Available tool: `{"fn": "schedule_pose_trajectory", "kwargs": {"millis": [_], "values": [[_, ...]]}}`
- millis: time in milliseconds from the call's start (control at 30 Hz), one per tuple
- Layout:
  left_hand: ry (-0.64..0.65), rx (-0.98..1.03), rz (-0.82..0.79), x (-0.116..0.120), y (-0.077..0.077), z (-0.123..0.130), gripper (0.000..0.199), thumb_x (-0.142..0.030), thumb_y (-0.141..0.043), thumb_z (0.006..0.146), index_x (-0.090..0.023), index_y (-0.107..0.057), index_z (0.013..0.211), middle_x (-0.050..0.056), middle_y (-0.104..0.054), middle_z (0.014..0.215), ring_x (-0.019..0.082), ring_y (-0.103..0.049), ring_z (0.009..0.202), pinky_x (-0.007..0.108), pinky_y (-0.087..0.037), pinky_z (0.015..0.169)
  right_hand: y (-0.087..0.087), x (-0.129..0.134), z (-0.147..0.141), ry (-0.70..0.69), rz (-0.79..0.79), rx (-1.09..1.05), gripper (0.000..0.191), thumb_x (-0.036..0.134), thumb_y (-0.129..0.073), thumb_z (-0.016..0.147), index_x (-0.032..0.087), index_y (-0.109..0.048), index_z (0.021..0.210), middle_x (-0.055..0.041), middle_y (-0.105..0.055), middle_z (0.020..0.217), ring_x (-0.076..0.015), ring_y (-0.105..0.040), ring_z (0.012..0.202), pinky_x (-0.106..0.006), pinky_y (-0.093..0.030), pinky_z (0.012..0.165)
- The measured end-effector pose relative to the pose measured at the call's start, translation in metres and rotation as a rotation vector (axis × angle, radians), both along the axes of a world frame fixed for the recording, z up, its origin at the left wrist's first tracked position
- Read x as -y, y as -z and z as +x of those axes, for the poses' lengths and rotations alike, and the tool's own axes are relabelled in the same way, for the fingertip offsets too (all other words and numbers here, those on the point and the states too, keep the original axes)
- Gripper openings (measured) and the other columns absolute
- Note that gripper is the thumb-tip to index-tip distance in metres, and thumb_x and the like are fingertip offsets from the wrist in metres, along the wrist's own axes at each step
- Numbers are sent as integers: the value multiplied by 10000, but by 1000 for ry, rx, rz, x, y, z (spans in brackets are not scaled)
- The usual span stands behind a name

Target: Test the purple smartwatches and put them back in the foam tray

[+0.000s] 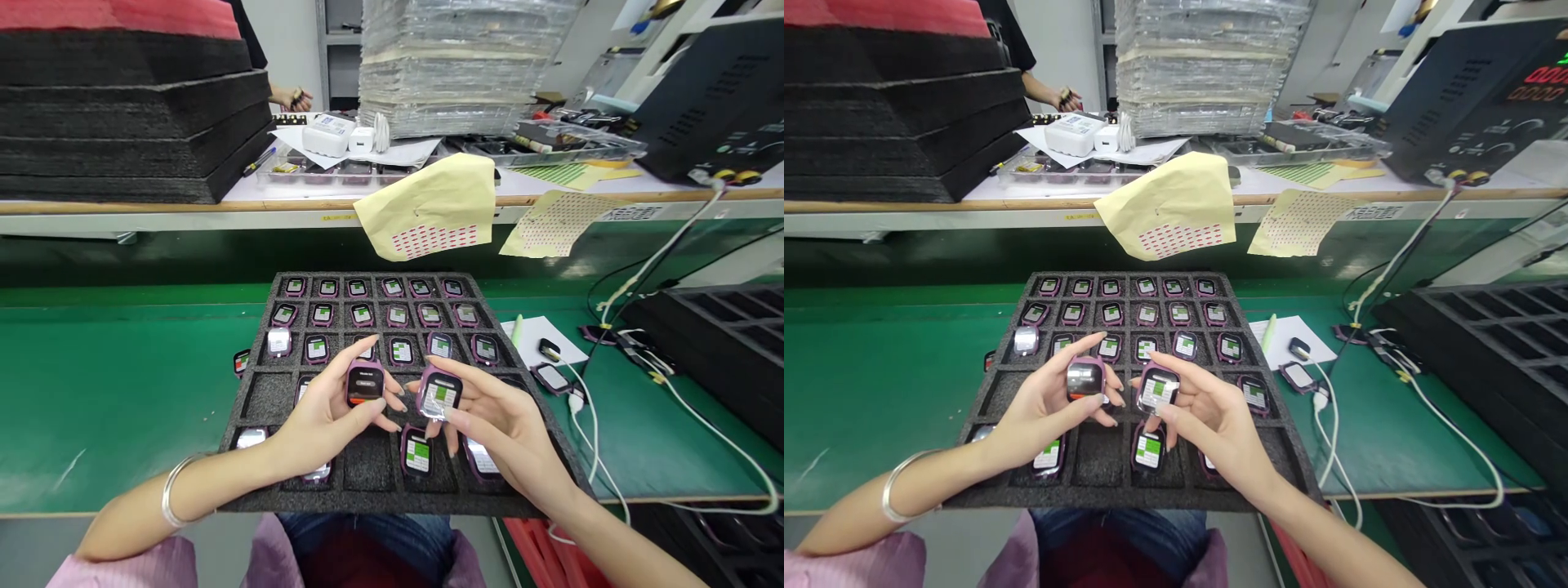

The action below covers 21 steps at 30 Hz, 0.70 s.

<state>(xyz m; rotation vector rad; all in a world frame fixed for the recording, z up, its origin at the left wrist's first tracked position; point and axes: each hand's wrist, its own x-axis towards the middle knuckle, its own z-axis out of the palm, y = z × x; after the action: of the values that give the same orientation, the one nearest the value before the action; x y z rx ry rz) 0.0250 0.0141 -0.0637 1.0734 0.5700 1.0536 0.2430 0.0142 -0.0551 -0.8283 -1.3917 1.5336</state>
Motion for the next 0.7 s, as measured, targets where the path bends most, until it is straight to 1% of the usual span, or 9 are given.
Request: {"fn": "schedule_pose_trajectory", "kwargs": {"millis": [67,167,300,400,467,567,700], "values": [[10,6,-2,0,1,0,615,-87,-576,849,-252,-323,1385,62,-579,1016,171,-598,927,320,-574,790,0,0,1,-5,-2,-5,433,163,-634,878,235,-531,1293,-103,-670,1027,-169,-649,694,-222,-515,529],[34,36,-1,0,1,-2,620,-80,-583,839,-251,-337,1382,72,-582,1043,186,-594,956,349,-567,819,1,-1,2,-7,-5,-9,431,166,-634,880,241,-531,1292,-105,-668,1041,-170,-650,693,-225,-518,529],[40,69,-5,0,0,-3,515,-125,-514,891,-248,-371,1370,81,-594,1046,195,-596,965,370,-575,808,2,-1,2,-2,-11,-11,431,173,-641,877,238,-535,1290,-102,-669,1013,-175,-651,690,-225,-518,519],[30,46,-31,0,-1,-1,465,-150,-491,911,-250,-393,1355,72,-603,1015,181,-607,930,350,-586,777,2,-1,2,-4,-13,-14,425,178,-638,880,240,-537,1288,-93,-671,983,-172,-651,692,-217,-516,520],[32,32,-34,0,-1,1,449,-156,-483,918,-246,-399,1350,70,-606,1000,173,-609,912,338,-589,762,2,0,2,-8,-12,-16,421,179,-637,882,249,-541,1285,-93,-668,1007,-169,-651,693,-215,-517,523],[45,23,-28,1,0,1,464,-145,-480,916,-245,-386,1359,76,-598,1012,176,-602,927,344,-585,773,2,0,2,-13,-8,-15,412,188,-630,887,255,-543,1284,-94,-664,1031,-166,-651,691,-217,-521,529],[81,67,8,0,2,-1,567,-96,-543,864,-249,-357,1377,85,-578,1065,195,-582,980,373,-563,829,2,-1,2,-19,-6,-12,430,178,-628,885,241,-529,1298,-87,-676,959,-170,-649,701,-214,-517,538]]}}
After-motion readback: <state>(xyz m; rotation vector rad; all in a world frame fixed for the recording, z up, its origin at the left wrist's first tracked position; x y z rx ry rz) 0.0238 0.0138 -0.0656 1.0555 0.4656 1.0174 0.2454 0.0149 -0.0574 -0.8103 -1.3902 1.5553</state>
